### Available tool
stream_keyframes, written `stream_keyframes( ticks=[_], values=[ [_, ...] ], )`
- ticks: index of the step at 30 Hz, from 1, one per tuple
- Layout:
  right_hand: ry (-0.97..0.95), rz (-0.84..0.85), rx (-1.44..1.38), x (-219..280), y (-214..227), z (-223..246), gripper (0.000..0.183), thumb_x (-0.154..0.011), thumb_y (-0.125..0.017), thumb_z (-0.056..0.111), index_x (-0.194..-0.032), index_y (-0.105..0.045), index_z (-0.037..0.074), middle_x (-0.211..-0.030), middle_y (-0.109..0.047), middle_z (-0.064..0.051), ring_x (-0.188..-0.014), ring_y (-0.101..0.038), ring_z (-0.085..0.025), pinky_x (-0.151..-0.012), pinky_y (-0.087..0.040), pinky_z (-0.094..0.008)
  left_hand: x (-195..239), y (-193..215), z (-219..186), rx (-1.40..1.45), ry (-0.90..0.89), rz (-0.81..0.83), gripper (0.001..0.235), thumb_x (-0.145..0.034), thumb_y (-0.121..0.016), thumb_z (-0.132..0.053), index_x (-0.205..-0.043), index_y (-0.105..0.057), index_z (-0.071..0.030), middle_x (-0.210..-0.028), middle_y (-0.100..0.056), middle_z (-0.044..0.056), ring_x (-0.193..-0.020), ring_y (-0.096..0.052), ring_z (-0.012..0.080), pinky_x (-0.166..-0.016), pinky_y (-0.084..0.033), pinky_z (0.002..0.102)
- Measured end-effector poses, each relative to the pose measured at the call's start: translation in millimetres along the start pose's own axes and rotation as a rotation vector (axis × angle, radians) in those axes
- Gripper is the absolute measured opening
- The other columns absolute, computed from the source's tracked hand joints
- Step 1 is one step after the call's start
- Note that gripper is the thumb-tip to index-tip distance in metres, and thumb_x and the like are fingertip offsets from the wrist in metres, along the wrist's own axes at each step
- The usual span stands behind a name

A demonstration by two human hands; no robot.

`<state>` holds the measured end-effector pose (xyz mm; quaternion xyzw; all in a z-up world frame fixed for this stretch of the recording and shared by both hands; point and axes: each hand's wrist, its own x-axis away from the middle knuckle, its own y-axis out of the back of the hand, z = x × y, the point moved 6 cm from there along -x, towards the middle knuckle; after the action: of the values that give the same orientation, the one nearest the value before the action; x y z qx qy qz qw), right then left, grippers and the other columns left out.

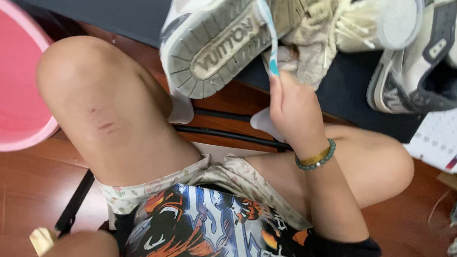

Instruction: The person cleans a white and grey sneaker by scrubbing the sole and side panels with a toothbrush and wiping the upper with a cloth. They use cotton swabs to clean the eyelets and crevices, then scrub the outsole pattern with the toothbrush.

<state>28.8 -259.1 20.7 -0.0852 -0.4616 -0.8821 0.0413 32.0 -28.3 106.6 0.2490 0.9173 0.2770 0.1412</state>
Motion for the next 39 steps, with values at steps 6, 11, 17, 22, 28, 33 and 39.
stream_keyframes(
  ticks=[6,11,17,22,28,33,39],
  values=[
    [0.029,-0.007,0.008,1.3,-1.4,3.7,0.025,-0.110,-0.050,0.017,-0.095,-0.060,0.001,-0.074,-0.063,-0.026,-0.068,-0.062,-0.047,-0.059,-0.047,-0.054,12.9,18.5,3.4,0.097,0.039,-0.039,0.130,-0.066,-0.095,-0.030,-0.156,-0.009,0.008,-0.163,-0.017,0.032,-0.154,-0.017,0.0490,-0.129,-0.018,0.050],
    [-0.040,-0.033,-0.023,4.2,-13.1,15.9,0.026,-0.110,-0.049,0.015,-0.093,-0.060,-0.001,-0.070,-0.061,-0.027,-0.065,-0.064,-0.046,-0.055,-0.046,-0.053,-6.3,-26.2,87.4,0.027,0.110,-0.175,0.135,-0.059,-0.098,-0.031,-0.156,-0.013,0.008,-0.163,-0.018,0.032,-0.155,-0.016,0.0471,-0.131,-0.019,0.050],
    [-0.163,0.108,-0.108,52.7,-53.0,66.3,0.019,-0.106,-0.048,0.015,-0.094,-0.055,0.001,-0.065,-0.062,-0.026,-0.060,-0.065,-0.045,-0.050,-0.045,-0.055,-5.1,-68.1,123.4,-0.013,-0.009,-0.430,0.098,-0.093,-0.100,-0.017,-0.161,-0.029,-0.004,-0.164,-0.036,0.014,-0.157,-0.033,0.0330,-0.132,-0.025,0.039],
    [-0.277,0.193,-0.148,70.4,-64.2,81.3,0.020,-0.105,-0.049,0.017,-0.093,-0.054,0.002,-0.062,-0.062,-0.026,-0.060,-0.064,-0.047,-0.051,-0.046,-0.057,-4.8,-77.3,120.3,-0.042,0.018,-0.526,0.088,-0.094,-0.099,-0.016,-0.155,-0.037,-0.003,-0.162,-0.043,0.015,-0.151,-0.043,0.0331,-0.131,-0.034,0.040],
    [-0.143,0.043,-0.147,54.2,-50.7,73.2,0.022,-0.109,-0.047,0.014,-0.094,-0.054,0.000,-0.070,-0.061,-0.029,-0.067,-0.064,-0.048,-0.054,-0.046,-0.057,-9.3,-89.5,107.1,-0.049,0.045,-0.607,0.083,-0.093,-0.096,-0.015,-0.152,-0.038,-0.003,-0.160,-0.044,0.016,-0.149,-0.043,0.0337,-0.128,-0.032,0.042],
    [-0.344,0.250,-0.016,71.6,-52.3,66.9,0.019,-0.103,-0.050,0.018,-0.094,-0.058,0.003,-0.059,-0.062,-0.026,-0.055,-0.065,-0.045,-0.047,-0.047,-0.055,-6.4,-92.7,104.2,-0.100,0.076,-0.602,0.084,-0.093,-0.097,-0.019,-0.151,-0.038,-0.003,-0.159,-0.044,0.017,-0.148,-0.043,0.0353,-0.129,-0.034,0.042],
    [-0.159,0.177,-0.075,73.5,-41.1,85.0,0.018,-0.105,-0.052,0.016,-0.095,-0.056,0.001,-0.059,-0.060,-0.025,-0.055,-0.064,-0.044,-0.049,-0.047,-0.055,-5.3,-93.0,108.9,-0.074,0.066,-0.600,0.084,-0.095,-0.096,-0.017,-0.152,-0.037,-0.003,-0.160,-0.044,0.016,-0.148,-0.044,0.0354,-0.129,-0.034,0.041]
  ],
)
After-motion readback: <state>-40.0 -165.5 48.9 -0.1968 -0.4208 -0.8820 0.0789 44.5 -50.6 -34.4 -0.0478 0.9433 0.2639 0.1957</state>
